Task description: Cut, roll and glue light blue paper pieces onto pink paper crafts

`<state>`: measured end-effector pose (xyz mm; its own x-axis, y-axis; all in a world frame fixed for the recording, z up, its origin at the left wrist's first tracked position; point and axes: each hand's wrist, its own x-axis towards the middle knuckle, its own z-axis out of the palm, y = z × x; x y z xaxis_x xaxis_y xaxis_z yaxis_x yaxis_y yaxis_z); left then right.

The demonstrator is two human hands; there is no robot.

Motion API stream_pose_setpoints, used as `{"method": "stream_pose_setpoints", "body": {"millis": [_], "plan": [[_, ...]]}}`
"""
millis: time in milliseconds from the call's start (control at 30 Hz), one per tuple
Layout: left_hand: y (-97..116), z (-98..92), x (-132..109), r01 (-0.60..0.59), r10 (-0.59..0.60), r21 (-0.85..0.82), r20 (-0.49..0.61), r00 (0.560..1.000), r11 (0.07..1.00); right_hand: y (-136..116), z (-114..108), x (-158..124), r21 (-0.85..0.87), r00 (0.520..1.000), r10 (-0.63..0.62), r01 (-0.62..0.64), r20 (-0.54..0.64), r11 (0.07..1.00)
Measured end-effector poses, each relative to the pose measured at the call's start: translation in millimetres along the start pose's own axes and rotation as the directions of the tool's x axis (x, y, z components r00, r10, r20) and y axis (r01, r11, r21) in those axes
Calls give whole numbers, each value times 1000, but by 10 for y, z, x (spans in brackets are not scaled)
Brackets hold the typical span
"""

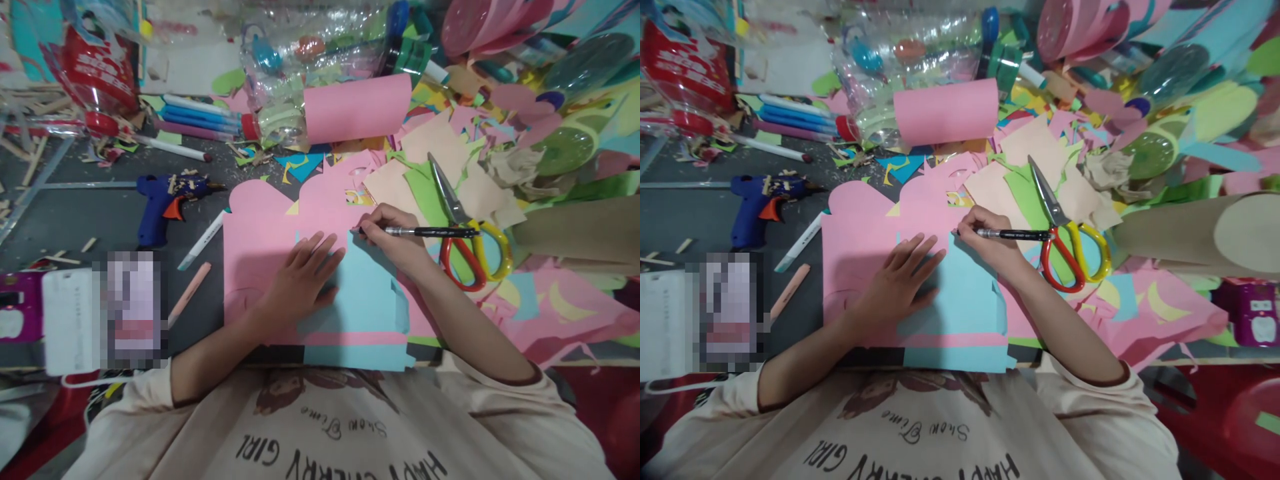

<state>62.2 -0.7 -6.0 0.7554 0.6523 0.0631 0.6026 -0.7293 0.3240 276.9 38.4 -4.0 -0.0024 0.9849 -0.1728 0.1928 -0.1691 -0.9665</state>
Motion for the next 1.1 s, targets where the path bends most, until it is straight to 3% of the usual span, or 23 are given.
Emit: {"method": "stream_pose_setpoints", "body": {"millis": [867, 1100], "plan": [[-24, 39, -21, 10, -10, -63, 7, 1000, 998, 30, 27, 20, -66, 999, -42, 41, -22, 997], [-22, 48, -24, 8, -8, -29, 5, 1000, 1000, 17, 9, -30, 163, 994, -40, 56, -105, 985]]}}
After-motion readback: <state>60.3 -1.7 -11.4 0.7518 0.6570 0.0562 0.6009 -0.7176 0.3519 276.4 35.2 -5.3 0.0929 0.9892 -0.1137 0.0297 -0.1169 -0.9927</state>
